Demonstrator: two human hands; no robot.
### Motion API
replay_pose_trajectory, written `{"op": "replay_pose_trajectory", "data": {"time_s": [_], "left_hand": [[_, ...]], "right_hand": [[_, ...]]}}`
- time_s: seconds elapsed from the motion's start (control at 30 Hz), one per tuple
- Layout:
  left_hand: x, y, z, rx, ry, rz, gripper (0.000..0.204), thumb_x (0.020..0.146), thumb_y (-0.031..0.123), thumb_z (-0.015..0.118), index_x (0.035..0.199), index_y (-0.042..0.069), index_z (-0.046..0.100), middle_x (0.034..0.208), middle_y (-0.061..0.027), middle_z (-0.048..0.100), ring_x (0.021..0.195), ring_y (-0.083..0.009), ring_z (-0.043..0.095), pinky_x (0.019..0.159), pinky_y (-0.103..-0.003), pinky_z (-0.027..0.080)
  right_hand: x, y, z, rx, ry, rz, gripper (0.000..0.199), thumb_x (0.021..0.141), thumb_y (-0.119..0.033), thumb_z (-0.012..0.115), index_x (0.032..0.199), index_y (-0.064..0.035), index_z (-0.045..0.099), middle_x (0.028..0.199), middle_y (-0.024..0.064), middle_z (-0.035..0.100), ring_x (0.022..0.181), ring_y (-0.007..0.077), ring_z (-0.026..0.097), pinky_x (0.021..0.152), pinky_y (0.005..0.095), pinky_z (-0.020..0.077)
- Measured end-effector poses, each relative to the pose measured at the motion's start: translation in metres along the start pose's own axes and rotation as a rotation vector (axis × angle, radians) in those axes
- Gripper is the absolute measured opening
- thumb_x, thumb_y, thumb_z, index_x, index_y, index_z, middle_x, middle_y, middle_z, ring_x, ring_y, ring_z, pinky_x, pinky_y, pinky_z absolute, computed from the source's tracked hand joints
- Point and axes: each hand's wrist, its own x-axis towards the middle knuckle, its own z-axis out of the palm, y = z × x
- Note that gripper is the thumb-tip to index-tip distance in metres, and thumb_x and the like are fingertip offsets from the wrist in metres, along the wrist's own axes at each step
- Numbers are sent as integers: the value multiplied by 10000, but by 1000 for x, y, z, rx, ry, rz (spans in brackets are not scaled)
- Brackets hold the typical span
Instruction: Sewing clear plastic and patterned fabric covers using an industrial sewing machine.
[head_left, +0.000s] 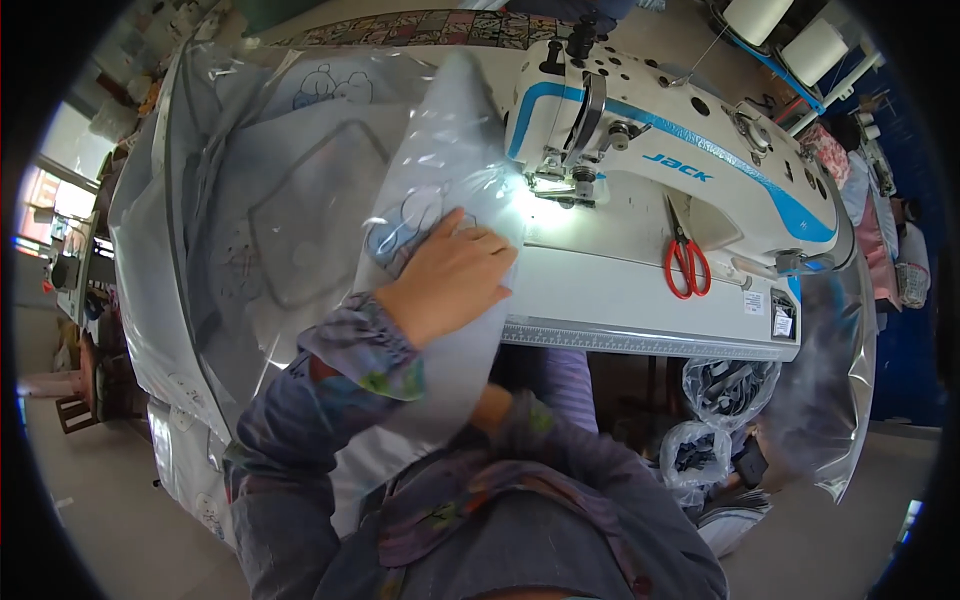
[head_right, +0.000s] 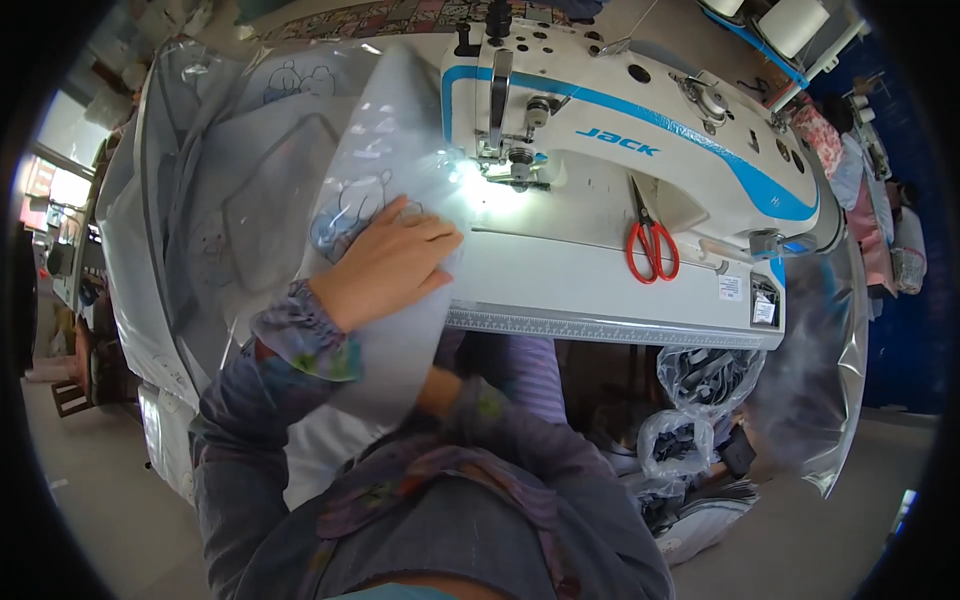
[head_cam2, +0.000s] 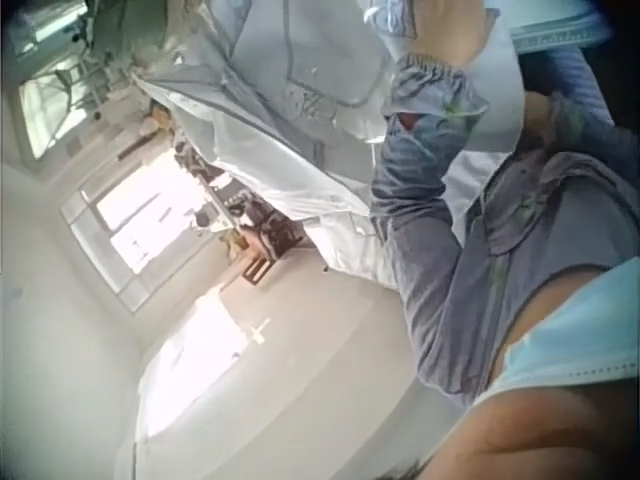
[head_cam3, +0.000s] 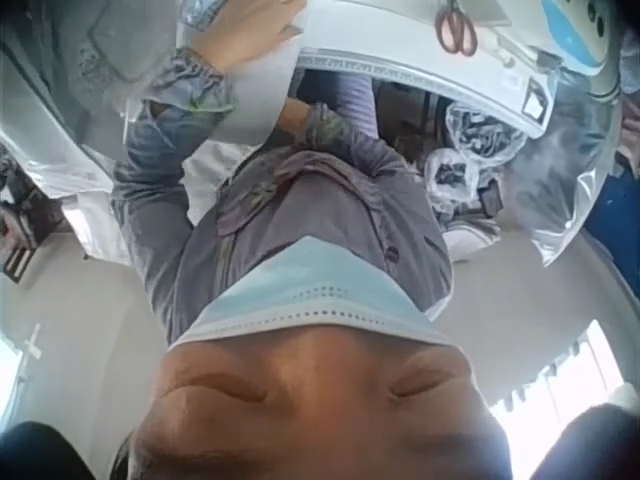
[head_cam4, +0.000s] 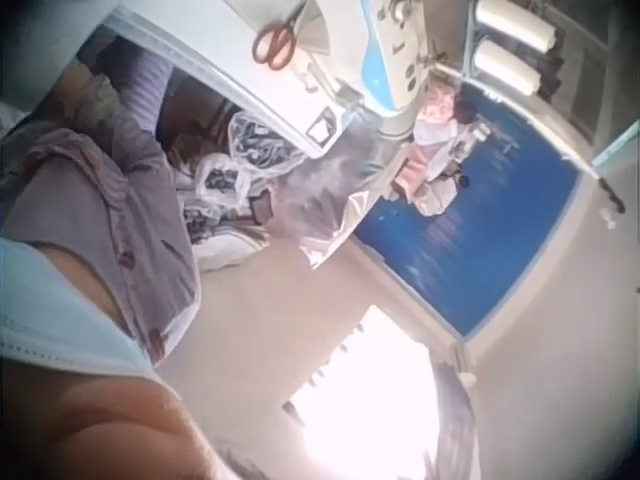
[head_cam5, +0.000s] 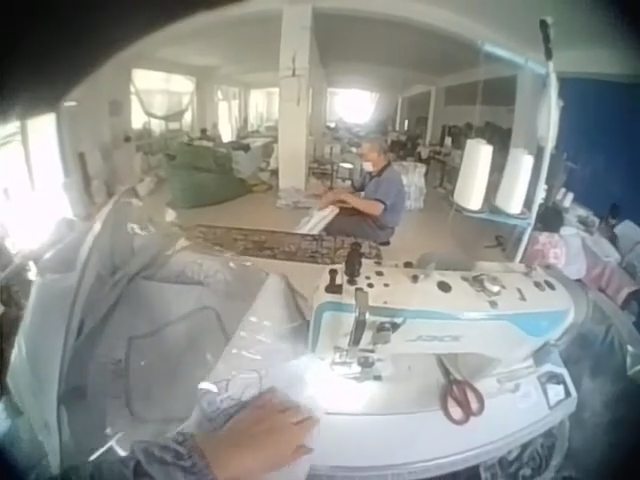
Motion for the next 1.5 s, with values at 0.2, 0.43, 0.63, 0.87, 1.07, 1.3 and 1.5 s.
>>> {"op": "replay_pose_trajectory", "data": {"time_s": [0.2, 0.43, 0.63, 0.87, 1.07, 1.3, 1.5], "left_hand": [[-22, 10, 20, -113, 61, -90, 646, 906, 422, 755, 1478, 182, 574, 1515, -159, 475, 1449, -334, 448, 1243, -602, 240], [-15, 13, 36, -45, 214, -78, 657, 886, 479, 765, 1450, 188, 598, 1434, -159, 493, 1434, -377, 451, 1229, -659, 216], [7, 3, 26, 74, 139, -86, 666, 885, 458, 768, 1443, 148, 577, 1369, -152, 518, 1399, -365, 485, 1218, -667, 236], [1, 27, 24, 46, -18, -112, 733, 875, 460, 763, 1424, 26, 545, 1469, -167, 518, 1415, -341, 486, 1220, -580, 297], [12, -4, 25, 164, 135, 69, 757, 858, 447, 771, 1417, -9, 541, 1463, -166, 542, 1403, -328, 506, 1208, -530, 335], [14, 29, 19, 128, -187, -44, 766, 820, 357, 816, 1391, -72, 540, 1436, -217, 561, 1350, -321, 558, 1151, -501, 423], [19, 15, 14, 213, 100, 54, 707, 839, 356, 809, 1337, -93, 584, 1377, -240, 597, 1292, -322, 600, 1155, -499, 418]], "right_hand": [[-111, -24, 23, 119, 113, 204, 473, 1129, -250, 439, 1564, -65, 412, 1550, 91, 490, 1445, 279, 437, 1217, 417, 343], [-168, -78, 45, 80, 111, 296, 673, 1059, -181, 654, 1618, -36, 307, 1573, 111, 461, 1429, 185, 454, 1187, 368, 382], [-150, -64, 34, -121, 73, 239, 488, 1069, -169, 635, 1502, 4, 492, 1415, 92, 619, 1279, 160, 585, 1083, 330, 479], [-128, -59, 30, 139, 214, 144, 446, 1049, -145, 662, 1461, -24, 544, 1385, 67, 647, 1248, 158, 610, 1067, 336, 498], [-136, -57, 32, -213, 226, 79, 465, 1013, -157, 715, 1427, 4, 576, 1324, 79, 680, 1177, 150, 639, 1006, 322, 523], [-124, -50, 32, -58, 341, 89, 460, 1002, -115, 722, 1426, -11, 577, 1309, 63, 688, 1175, 155, 648, 1008, 329, 526], [-134, -55, 31, -147, 250, 31, 429, 1016, -131, 710, 1406, 1, 589, 1294, 68, 694, 1162, 147, 648, 1013, 335, 525]]}}
